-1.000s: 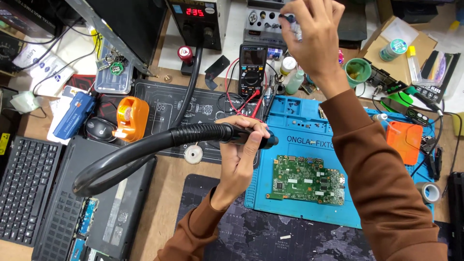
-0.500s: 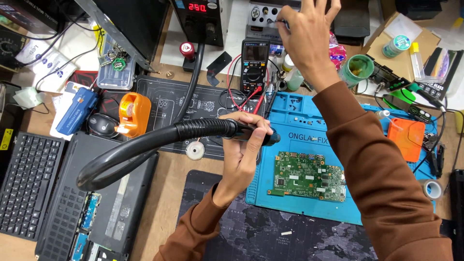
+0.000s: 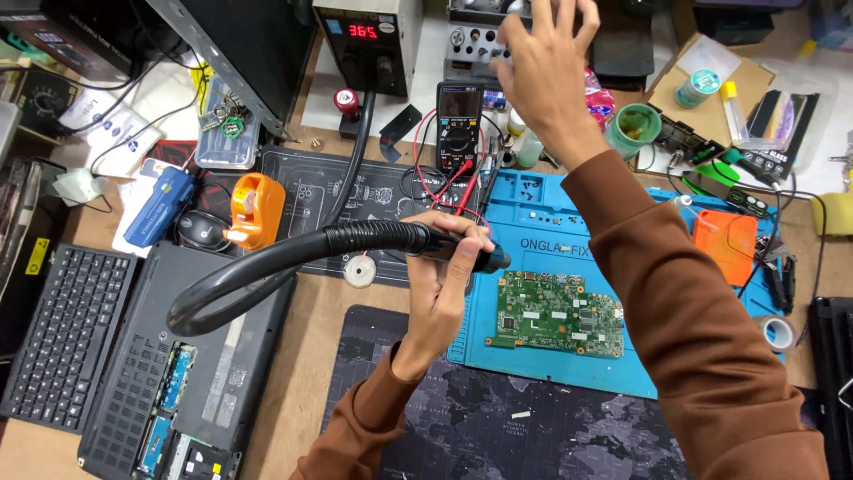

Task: Disassembling a laptop and performing component-level repair on the motherboard using a heat gun and tweezers

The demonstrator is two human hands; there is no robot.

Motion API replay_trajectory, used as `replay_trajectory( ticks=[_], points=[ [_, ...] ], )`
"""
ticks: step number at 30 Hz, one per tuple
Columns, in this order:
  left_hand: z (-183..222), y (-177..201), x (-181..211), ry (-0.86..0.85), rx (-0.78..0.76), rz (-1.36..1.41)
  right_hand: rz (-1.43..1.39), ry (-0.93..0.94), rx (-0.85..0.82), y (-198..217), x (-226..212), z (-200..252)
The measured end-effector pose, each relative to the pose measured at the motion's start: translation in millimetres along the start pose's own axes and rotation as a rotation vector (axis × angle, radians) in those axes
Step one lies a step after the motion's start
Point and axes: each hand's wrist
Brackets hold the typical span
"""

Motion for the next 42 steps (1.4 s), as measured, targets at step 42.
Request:
replay_trajectory(
  ticks=[42],
  points=[
    [46,-12,22,-0.030,-0.084,-0.089,-0.747,-0.215,-0.239,187,24,169]
  ],
)
Point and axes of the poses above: each hand's wrist, its own z-axis away from the middle knuckle, its own y-axis out of the back of the hand, x = y × z, and after that the axes turned 9 degrees about -y, right-handed
